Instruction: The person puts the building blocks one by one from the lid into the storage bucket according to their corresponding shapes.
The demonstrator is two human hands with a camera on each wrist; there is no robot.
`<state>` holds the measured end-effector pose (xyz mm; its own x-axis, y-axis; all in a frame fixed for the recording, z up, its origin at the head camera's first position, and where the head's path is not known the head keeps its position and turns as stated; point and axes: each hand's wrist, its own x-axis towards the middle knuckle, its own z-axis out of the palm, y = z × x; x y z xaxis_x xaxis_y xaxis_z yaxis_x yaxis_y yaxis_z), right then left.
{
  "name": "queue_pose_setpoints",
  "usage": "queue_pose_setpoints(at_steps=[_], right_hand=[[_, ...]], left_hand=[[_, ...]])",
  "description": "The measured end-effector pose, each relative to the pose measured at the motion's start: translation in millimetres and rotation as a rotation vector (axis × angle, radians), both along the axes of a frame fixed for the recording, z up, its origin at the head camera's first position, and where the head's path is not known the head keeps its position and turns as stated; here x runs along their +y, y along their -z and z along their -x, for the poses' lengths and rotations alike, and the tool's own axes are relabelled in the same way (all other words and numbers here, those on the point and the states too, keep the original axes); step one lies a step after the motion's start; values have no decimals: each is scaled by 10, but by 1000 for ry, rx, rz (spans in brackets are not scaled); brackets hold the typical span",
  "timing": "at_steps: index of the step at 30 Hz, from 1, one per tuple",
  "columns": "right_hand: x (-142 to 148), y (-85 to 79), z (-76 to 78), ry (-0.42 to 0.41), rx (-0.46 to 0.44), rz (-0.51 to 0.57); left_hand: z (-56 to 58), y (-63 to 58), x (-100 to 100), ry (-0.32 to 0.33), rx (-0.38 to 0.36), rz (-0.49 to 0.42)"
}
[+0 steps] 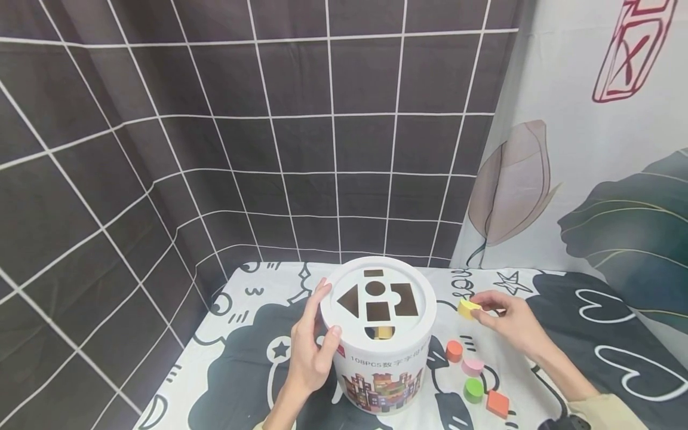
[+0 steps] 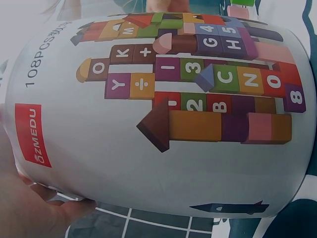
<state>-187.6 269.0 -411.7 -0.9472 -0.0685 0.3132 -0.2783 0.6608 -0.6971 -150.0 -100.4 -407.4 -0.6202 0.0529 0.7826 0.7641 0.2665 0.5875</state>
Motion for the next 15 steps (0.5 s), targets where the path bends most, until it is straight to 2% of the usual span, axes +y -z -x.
queue_pose_setpoints(at_steps=[5,9,15], right_hand=[[-35,-197,-42,11,-8,-1],[-60,-339,-70,-11,5,11],[-108,-467,-112,-45,39,19]], left_hand=[[2,-11,-1,2,3,0],[3,-19,-5,-3,14,-1],[-13,-19,2,1,-4,-1]])
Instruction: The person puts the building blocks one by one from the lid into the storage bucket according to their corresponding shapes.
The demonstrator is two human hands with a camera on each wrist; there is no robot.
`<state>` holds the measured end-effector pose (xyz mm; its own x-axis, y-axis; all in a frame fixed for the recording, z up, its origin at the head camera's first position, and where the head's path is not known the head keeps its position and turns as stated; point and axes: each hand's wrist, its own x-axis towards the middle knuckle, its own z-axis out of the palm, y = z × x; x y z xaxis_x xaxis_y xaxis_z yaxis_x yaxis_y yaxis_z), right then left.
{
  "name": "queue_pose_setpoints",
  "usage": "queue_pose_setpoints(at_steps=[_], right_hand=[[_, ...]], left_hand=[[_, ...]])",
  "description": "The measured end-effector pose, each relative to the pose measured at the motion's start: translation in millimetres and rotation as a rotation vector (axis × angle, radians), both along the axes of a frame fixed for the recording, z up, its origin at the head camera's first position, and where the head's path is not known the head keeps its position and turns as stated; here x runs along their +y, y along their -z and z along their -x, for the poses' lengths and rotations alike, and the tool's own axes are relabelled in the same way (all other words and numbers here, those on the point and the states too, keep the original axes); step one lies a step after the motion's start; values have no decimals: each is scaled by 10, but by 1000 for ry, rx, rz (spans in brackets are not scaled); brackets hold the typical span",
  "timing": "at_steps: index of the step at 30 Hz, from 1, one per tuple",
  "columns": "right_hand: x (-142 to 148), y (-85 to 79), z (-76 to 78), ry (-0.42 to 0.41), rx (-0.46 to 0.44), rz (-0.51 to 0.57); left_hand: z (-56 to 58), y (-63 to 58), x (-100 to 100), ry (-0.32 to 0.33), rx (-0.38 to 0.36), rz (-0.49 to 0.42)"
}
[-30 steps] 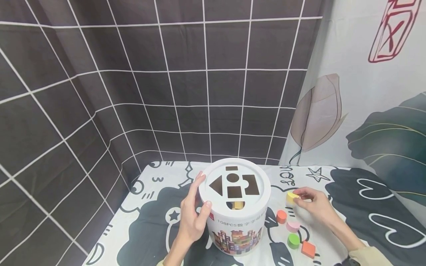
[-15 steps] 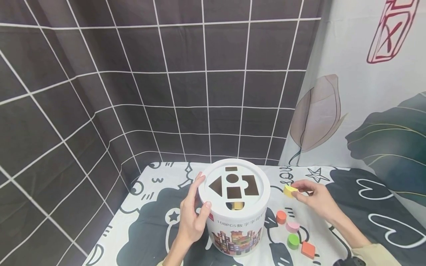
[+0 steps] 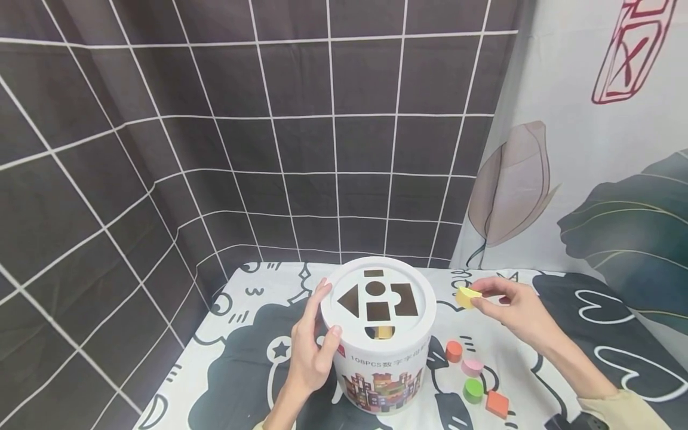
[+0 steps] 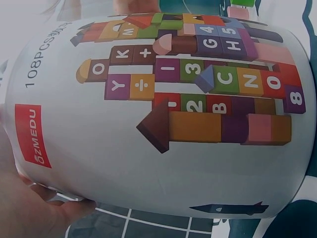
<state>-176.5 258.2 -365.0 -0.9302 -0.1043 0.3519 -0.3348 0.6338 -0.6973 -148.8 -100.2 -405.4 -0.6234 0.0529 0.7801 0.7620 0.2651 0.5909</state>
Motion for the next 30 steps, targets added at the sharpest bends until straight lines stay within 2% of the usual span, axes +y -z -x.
queue_pose_setpoints(at_steps=[7,16,30], right_hand=[[-45,-120,-37,-17,52,-10],[-106,-239,-56,-6,75,-26],[-313,-427,-150,-123,192,0]], left_hand=[[6,2,3,0,2,3],[13,1,2,-2,4,7],[3,5,0,-1,-8,0]])
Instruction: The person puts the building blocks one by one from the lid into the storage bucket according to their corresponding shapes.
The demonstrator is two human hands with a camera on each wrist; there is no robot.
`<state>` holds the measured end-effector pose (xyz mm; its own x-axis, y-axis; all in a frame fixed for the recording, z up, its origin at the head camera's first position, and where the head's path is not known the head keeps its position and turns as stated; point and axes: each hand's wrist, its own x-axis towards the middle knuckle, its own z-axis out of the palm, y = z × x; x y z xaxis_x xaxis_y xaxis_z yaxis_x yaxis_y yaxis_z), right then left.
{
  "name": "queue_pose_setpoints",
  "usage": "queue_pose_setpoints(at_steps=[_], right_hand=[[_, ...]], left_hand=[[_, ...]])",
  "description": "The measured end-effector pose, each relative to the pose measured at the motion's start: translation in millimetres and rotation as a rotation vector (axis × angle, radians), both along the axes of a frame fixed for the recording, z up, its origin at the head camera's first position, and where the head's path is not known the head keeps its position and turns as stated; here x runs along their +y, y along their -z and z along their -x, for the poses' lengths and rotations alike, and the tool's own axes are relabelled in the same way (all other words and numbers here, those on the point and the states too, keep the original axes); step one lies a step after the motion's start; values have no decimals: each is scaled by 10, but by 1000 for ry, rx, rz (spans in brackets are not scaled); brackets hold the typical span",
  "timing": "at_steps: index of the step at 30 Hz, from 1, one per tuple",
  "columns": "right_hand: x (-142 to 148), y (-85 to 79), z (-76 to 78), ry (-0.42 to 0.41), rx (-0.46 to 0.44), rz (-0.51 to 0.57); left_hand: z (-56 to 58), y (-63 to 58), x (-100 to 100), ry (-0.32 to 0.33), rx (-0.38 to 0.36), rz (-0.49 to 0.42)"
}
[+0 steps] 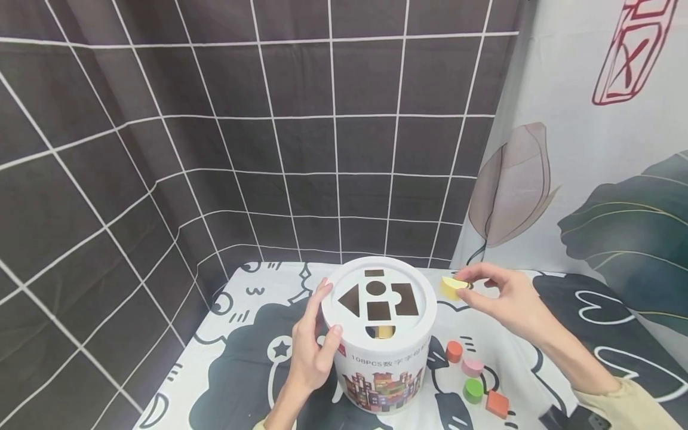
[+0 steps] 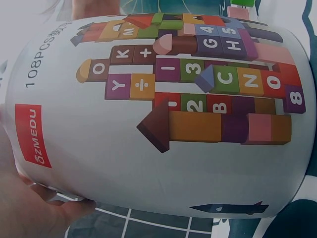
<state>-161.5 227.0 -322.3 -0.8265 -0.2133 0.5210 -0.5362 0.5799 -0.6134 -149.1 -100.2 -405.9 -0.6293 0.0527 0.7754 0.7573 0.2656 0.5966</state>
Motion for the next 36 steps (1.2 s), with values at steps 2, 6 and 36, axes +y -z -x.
queue_pose_setpoints(at_steps=[2,6,36], right_hand=[[-44,-32,-13,-10,-3,-2],[-150,-92,-35,-39,-40,10],[-702,-93,-118,-223,-9,22]], left_hand=[[1,-3,-2,1,0,0],[-3,-4,-5,3,0,0],[0,-5,-6,-3,6,1]])
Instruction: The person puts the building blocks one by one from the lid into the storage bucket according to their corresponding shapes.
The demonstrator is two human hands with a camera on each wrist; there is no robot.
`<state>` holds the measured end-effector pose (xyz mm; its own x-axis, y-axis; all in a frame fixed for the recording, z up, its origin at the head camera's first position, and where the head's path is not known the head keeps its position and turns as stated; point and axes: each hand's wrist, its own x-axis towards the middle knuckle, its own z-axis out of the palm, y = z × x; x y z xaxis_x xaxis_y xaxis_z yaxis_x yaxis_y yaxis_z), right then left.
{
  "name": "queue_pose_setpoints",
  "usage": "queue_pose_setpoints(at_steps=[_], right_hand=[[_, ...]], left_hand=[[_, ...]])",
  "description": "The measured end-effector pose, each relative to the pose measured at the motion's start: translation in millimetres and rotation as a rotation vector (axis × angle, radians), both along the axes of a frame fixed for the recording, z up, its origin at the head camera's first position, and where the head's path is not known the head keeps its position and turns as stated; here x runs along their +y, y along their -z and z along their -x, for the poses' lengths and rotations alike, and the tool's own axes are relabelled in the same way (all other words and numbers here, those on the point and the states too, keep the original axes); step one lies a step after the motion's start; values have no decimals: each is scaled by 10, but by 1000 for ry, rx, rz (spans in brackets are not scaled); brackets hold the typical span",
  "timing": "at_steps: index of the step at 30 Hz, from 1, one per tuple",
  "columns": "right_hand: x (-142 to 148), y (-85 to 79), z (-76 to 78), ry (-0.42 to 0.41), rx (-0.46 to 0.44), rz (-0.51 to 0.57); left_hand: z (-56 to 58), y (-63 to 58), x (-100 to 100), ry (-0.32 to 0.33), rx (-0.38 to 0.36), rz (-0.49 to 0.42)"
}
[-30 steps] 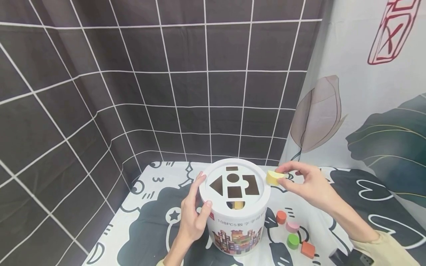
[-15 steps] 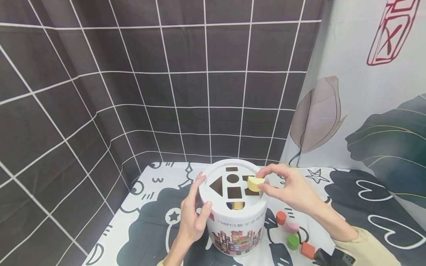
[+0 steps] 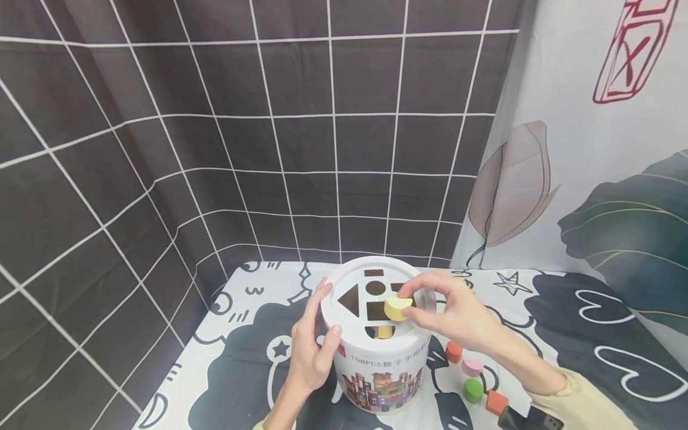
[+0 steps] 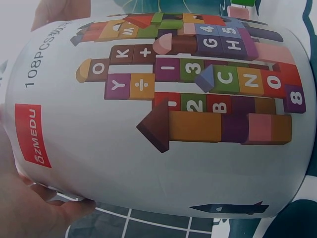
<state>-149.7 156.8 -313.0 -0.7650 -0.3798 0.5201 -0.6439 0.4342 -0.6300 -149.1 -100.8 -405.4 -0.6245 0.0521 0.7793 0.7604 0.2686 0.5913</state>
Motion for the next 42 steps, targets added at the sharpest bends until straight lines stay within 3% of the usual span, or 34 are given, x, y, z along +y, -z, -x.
queue_pose_setpoints(at_steps=[10,18,33,42], right_hand=[[-103,5,-40,-55,-31,13],[-156,42,-35,-92,55,14],[-197,62,-36,-91,33,-5],[-185,82,-31,-107,89,-32]], left_hand=[[4,-1,3,-6,4,2],[7,-3,7,-5,3,4],[13,7,8,5,6,6],[4,7,8,7,-4,3]])
